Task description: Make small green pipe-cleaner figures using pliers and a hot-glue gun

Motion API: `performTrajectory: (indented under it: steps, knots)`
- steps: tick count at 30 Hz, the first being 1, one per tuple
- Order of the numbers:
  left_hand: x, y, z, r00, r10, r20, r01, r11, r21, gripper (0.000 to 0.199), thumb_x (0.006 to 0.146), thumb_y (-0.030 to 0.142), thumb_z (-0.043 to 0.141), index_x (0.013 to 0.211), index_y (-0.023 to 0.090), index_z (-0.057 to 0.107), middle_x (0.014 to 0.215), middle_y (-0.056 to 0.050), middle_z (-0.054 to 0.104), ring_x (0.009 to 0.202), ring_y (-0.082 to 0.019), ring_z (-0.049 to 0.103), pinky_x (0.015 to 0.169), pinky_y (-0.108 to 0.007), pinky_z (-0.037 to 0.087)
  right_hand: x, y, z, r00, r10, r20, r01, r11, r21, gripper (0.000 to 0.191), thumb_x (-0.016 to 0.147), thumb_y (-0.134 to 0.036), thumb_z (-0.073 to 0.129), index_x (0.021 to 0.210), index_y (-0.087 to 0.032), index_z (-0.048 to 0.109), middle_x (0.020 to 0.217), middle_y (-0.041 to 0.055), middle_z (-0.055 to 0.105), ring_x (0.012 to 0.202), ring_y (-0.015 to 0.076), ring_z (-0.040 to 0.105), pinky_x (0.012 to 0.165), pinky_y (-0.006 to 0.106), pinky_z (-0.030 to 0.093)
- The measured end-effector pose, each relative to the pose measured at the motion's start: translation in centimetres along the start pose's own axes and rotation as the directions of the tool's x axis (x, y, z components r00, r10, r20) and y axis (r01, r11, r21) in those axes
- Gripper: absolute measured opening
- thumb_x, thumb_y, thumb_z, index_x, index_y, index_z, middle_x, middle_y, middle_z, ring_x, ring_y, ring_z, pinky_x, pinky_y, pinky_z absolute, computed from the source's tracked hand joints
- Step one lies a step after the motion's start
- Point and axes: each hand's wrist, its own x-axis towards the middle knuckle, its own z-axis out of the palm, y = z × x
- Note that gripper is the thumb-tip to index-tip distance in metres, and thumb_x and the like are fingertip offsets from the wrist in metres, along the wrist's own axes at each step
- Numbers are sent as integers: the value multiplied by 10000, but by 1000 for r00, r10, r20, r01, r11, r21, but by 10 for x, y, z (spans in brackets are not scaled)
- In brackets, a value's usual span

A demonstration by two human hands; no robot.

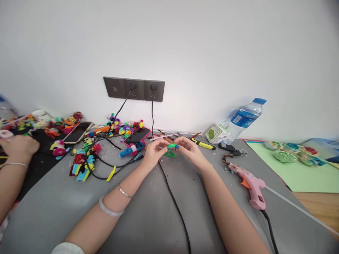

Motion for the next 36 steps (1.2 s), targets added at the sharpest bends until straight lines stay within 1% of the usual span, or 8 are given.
performTrajectory:
  steps: [5,9,14,20,25,29,33,36]
  knots:
    - [0,3,0,1000,-21,12,21,1000,-6,210,757,313,737,862,146,664,869,-58,678,810,-165,647,678,-244,529,1,3,-1,1000,-14,-16,14,1000,-2,265,825,-421,697,980,-228,604,1007,66,676,932,199,630,833,335,498]
    - [-1,5,1,999,-44,7,44,999,-10,202,748,283,733,874,142,662,887,-64,677,830,-166,642,682,-237,521,1,4,-1,999,-27,-25,26,999,-18,279,820,-453,698,950,-222,610,962,57,679,896,193,629,825,331,497]
    - [-1,5,2,999,-49,3,49,999,-12,235,742,250,719,939,145,647,952,-76,673,877,-166,632,719,-238,518,2,4,-1,999,-25,-43,24,999,-22,285,815,-459,703,940,-216,621,930,51,676,857,184,618,795,323,491]
    - [-4,5,3,998,-32,49,32,999,0,274,753,272,717,990,158,641,997,-78,650,873,-164,613,672,-224,514,1,3,0,997,-38,-71,34,998,-55,264,820,-445,692,922,-214,615,885,39,659,818,181,603,761,316,480]
    - [-4,4,2,999,-32,22,32,999,25,263,762,309,724,959,147,660,973,-77,650,847,-160,605,660,-223,521,1,5,-1,996,-65,-62,57,992,-115,242,837,-423,673,930,-206,619,879,35,631,797,172,583,736,305,462]
    - [-3,3,2,1000,-16,-1,16,999,34,219,776,309,716,912,144,669,931,-68,652,813,-153,602,642,-225,526,1,6,-1,996,-82,-46,75,989,-129,200,865,-386,652,951,-208,621,894,34,620,800,163,572,737,298,453]
    - [-3,3,1,1000,-1,-22,2,1000,29,191,775,295,712,881,143,666,897,-62,649,799,-149,599,640,-222,521,0,5,2,994,-102,-47,95,987,-129,242,861,-394,661,1019,-215,620,936,45,631,840,175,579,760,306,468]
    - [-2,3,1,1000,7,-19,-7,999,37,193,771,298,712,878,144,668,910,-69,658,793,-151,601,631,-222,516,0,2,3,993,-99,-58,88,982,-164,249,855,-419,655,987,-209,634,929,55,640,831,182,576,758,314,472]
